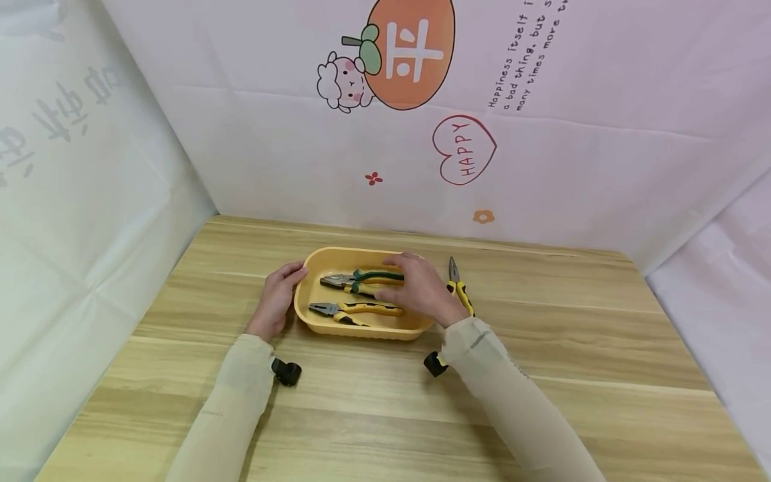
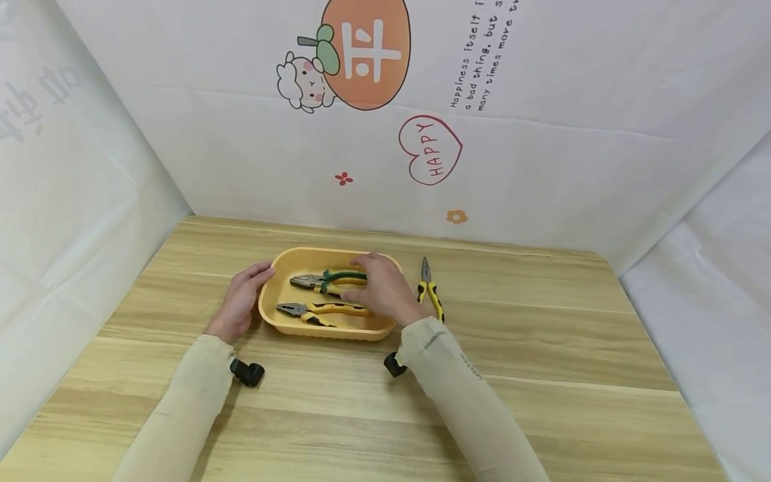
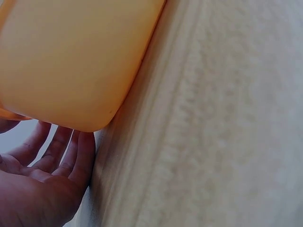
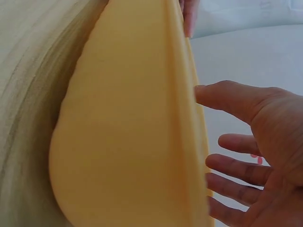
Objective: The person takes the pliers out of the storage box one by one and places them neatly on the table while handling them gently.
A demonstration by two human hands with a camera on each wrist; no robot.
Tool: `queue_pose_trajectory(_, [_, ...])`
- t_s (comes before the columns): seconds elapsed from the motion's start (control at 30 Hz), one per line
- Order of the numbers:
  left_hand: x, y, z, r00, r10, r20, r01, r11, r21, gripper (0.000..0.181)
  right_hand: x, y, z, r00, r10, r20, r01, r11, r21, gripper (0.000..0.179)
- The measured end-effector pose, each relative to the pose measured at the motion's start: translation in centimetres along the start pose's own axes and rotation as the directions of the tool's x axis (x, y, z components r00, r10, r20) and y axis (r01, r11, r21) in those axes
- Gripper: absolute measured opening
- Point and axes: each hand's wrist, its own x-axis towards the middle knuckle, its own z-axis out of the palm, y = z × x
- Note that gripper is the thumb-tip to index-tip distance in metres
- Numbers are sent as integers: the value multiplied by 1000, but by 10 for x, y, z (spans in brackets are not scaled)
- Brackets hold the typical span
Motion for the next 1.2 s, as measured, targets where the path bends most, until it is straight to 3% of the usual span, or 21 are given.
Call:
queue_pose_trajectory(0.6, [0, 1, 0, 1000, 6, 0, -6, 1000, -20, 44, 11, 8, 18, 1000, 8, -19, -7, 1000, 19, 70])
queue_pose_trajectory(1.2, [3, -1, 0, 1000, 0, -11, -1, 1000, -25, 43, 18, 10, 31, 1000, -11, -23, 10, 999, -45, 76])
